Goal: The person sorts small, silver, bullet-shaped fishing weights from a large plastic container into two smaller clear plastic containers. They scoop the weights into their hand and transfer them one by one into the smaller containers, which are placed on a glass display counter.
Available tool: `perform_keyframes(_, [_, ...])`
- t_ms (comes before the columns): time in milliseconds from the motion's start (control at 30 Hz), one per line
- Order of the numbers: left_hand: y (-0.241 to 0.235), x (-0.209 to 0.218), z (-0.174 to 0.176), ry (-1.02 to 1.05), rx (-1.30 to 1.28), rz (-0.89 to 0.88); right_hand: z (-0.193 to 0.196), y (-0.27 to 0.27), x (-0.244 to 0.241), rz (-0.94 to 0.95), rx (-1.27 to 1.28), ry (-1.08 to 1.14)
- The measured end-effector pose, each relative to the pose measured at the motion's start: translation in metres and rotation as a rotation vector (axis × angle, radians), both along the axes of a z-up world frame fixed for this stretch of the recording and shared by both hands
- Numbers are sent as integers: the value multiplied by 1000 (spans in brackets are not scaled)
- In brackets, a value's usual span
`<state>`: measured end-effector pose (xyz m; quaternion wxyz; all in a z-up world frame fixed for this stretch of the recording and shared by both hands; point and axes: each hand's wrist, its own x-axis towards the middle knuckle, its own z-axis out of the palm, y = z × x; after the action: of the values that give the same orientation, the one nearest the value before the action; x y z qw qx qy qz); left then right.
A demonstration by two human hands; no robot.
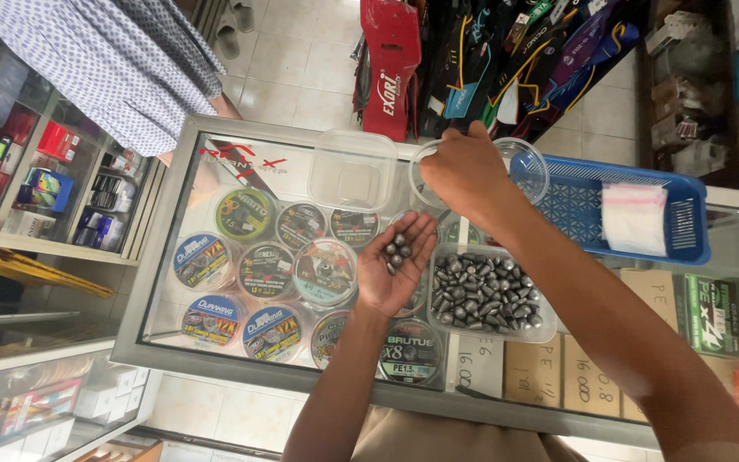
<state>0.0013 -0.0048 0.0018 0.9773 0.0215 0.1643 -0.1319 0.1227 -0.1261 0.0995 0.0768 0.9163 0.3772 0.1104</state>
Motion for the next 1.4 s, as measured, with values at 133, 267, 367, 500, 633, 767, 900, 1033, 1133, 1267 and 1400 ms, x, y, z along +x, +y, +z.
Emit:
perform_keyframes(133, [0, 1, -2, 4, -4, 4, 11, 3, -5, -27, 26, -7])
perform_keyframes(267, [1, -1, 1, 6, -3, -4, 51, -1, -20, -79, 167, 245])
perform_keyframes(367, [3, -1, 9, 1, -3, 0, 88, 1, -45, -63, 258, 388])
perform_keyframes(500, [3, -2, 5, 11, 2, 1, 95, 8, -90, -133, 368, 774])
perform_keyframes(633, [1, -9, 57, -3, 115, 12, 37, 12, -98, -36, 374, 738])
perform_keyframes(767, [5, -17, 127, 87, 119, 12, 7, 14, -105, -99, 463, 601])
perform_keyframes(900, [6, -15, 75, -67, 112, 11, -12, 8, -108, -127, 565, 562])
perform_keyframes(1033, [2, -6, 8, -212, 95, 6, -6, 8, -110, -140, 636, 560])
perform_keyframes(1133, [3, -8, 15, -188, 62, 10, 5, 7, -114, -188, 860, 630])
perform_keyframes(1267, [6, -6, 8, -140, 46, 61, 3, 4, -117, -218, 1186, 848])
perform_keyframes(1400, [9, -3, 0, -100, 11, 67, 7, 2, -122, -205, 1281, 911])
